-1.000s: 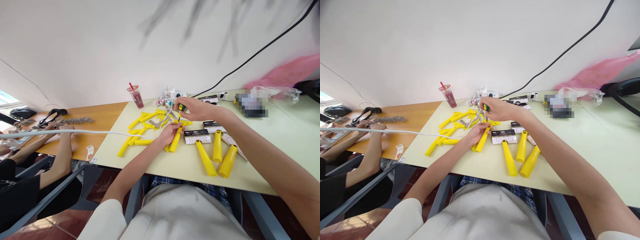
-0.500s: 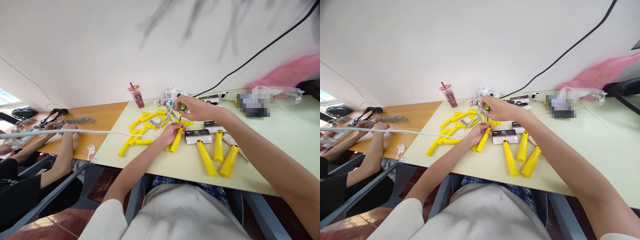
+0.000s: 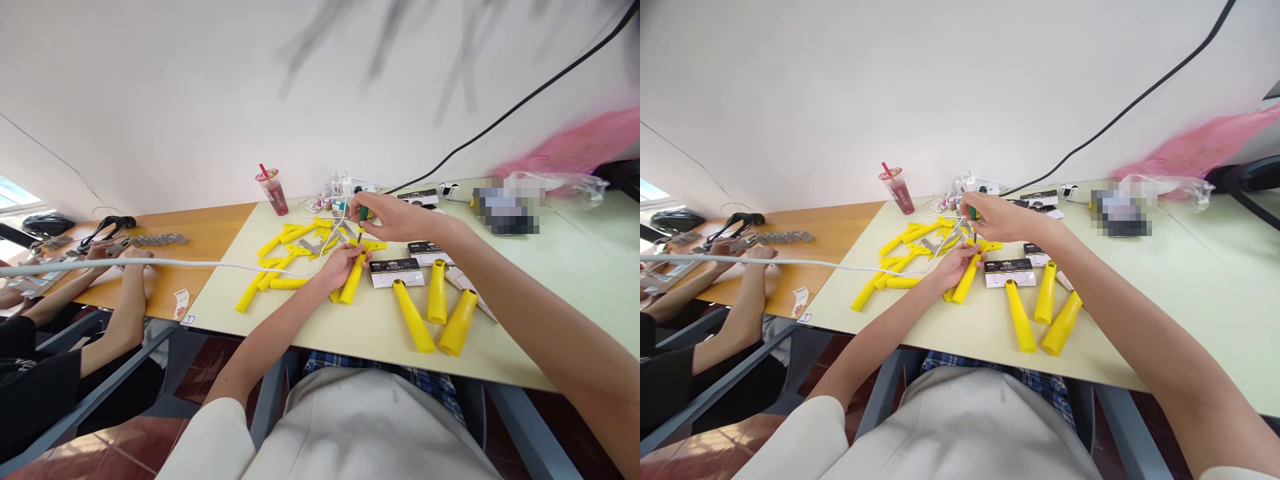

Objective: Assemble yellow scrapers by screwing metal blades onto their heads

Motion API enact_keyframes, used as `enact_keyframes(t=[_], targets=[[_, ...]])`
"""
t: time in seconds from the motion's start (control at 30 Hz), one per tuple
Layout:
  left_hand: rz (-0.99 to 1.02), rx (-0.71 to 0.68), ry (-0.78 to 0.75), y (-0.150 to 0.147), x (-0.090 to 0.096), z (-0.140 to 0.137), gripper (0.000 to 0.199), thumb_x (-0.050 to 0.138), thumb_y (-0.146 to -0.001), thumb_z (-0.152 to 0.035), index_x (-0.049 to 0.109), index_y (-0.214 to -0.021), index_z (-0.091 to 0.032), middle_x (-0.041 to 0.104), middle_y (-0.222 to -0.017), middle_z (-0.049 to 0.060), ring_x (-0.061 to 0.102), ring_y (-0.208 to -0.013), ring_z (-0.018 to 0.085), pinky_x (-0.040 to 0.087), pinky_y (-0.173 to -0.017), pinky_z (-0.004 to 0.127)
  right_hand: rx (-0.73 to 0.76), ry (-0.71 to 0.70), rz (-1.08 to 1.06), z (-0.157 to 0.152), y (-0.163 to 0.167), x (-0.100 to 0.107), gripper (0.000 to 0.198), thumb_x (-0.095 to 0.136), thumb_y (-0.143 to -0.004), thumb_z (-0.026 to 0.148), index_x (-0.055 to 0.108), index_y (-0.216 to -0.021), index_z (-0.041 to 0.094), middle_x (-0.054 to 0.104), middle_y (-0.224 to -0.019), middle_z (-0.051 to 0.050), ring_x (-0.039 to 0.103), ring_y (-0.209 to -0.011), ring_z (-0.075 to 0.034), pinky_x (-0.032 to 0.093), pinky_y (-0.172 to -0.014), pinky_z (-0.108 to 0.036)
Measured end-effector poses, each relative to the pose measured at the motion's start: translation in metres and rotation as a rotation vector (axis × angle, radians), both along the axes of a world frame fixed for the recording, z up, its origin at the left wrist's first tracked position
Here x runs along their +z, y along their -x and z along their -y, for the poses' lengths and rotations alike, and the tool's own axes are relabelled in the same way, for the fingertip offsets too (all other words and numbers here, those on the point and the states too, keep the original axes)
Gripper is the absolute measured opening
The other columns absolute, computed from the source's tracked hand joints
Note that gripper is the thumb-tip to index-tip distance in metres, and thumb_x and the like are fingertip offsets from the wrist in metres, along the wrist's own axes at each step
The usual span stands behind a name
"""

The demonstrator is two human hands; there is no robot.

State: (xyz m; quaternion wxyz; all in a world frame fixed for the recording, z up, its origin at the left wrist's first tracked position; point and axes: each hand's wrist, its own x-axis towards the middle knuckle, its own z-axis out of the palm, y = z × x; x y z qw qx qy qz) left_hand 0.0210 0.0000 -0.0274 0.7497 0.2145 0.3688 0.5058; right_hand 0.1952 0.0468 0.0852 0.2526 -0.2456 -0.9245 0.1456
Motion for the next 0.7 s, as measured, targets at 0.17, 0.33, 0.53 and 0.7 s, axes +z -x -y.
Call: enact_keyframes(t=[0.17, 0.33, 0.53, 0.7], targets=[[-0.003, 0.003, -0.011, -0.0019, 0.0004, 0.0016, 0.028, 0.072, -0.092, 0.0, 0.052, -0.085, -0.019, 0.066, -0.09, 0.005, 0.073, -0.082, 0.019, 0.049, -0.058, 0.026, -0.043, -0.021, 0.027, -0.0017, 0.005, -0.0012, 0.018, 0.062, -0.098, 0.038, 0.059, -0.111, 0.026, 0.076, -0.108, -0.009, 0.067, -0.09, -0.029, 0.046, -0.083, -0.04], [-0.011, -0.011, -0.01, -0.002, 0.0017, 0.0024, 0.027, 0.069, -0.094, 0.0, 0.051, -0.086, -0.019, 0.067, -0.09, 0.005, 0.074, -0.081, 0.019, 0.05, -0.058, 0.025, -0.05, -0.05, 0.022, -0.0019, 0.0027, -0.0036, 0.018, 0.061, -0.098, 0.038, 0.058, -0.112, 0.026, 0.076, -0.11, -0.01, 0.065, -0.086, -0.027, 0.044, -0.079, -0.038], [-0.009, 0.006, 0.001, -0.0009, 0.0041, 0.002, 0.027, 0.069, -0.094, 0.001, 0.052, -0.087, -0.018, 0.066, -0.091, 0.005, 0.074, -0.081, 0.019, 0.049, -0.057, 0.025, 0.002, -0.002, -0.008, -0.0041, 0.0023, -0.0044, 0.017, 0.059, -0.098, 0.034, 0.058, -0.113, 0.027, 0.075, -0.118, -0.011, 0.067, -0.097, -0.03, 0.048, -0.084, -0.04], [-0.02, -0.003, -0.022, -0.0025, 0.0019, 0.0028, 0.025, 0.065, -0.096, 0.001, 0.052, -0.087, -0.018, 0.066, -0.09, 0.005, 0.073, -0.079, 0.019, 0.049, -0.057, 0.026, -0.073, -0.121, 0.04, -0.006, 0.0011, -0.0048, 0.02, 0.059, -0.101, 0.046, 0.059, -0.105, 0.026, 0.073, -0.108, -0.009, 0.064, -0.085, -0.028, 0.045, -0.08, -0.041]])
